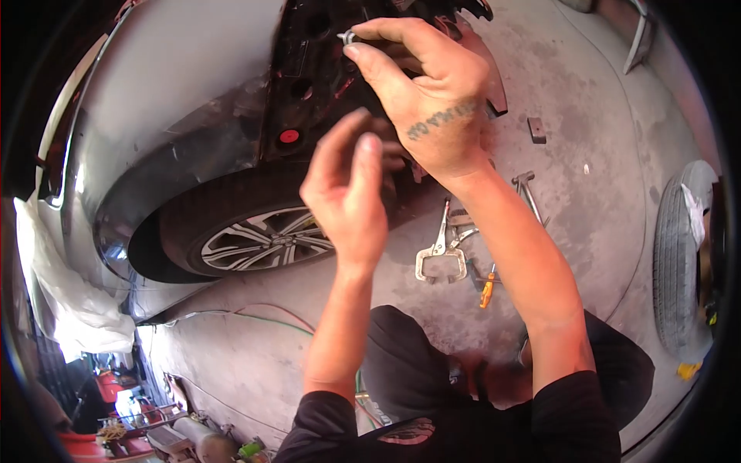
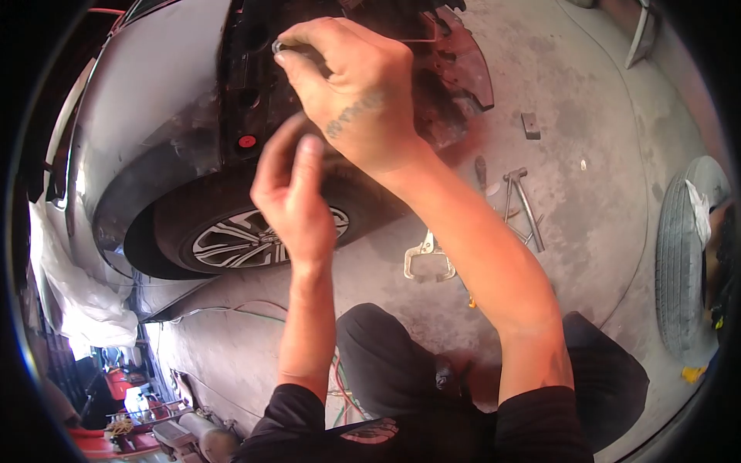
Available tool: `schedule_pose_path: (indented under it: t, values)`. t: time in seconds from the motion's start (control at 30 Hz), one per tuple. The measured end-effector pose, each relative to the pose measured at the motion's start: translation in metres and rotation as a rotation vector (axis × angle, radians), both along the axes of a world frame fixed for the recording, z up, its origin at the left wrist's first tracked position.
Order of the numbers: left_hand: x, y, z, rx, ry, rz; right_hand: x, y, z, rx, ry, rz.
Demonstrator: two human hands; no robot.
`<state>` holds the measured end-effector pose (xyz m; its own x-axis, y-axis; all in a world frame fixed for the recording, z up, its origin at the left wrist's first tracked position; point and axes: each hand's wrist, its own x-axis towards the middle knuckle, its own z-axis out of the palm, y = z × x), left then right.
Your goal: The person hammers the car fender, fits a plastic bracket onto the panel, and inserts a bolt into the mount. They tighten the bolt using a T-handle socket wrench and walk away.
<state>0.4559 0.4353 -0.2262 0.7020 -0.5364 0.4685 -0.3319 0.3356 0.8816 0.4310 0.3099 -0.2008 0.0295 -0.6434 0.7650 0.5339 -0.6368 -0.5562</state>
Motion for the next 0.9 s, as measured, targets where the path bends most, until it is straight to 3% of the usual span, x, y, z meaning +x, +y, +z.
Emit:
schedule_pose_path:
  t: [0.17,0.27,0.47,0.7,0.9]
  values:
    - [-0.025,0.030,-0.093,0.242,0.274,-0.104,0.000,-0.004,0.021,-0.177,0.006,-0.185]
    - [-0.041,0.057,-0.148,0.420,0.337,-0.122,0.012,-0.006,0.023,-0.149,-0.004,-0.178]
    - [-0.053,0.106,-0.180,0.596,0.499,-0.132,0.005,0.008,0.041,-0.026,0.169,-0.187]
    - [-0.019,0.125,-0.125,0.489,0.288,-0.038,0.000,0.024,0.053,0.162,0.377,-0.134]
    - [0.027,0.122,0.007,0.207,-0.450,0.158,0.020,0.028,0.045,0.156,0.249,-0.282]
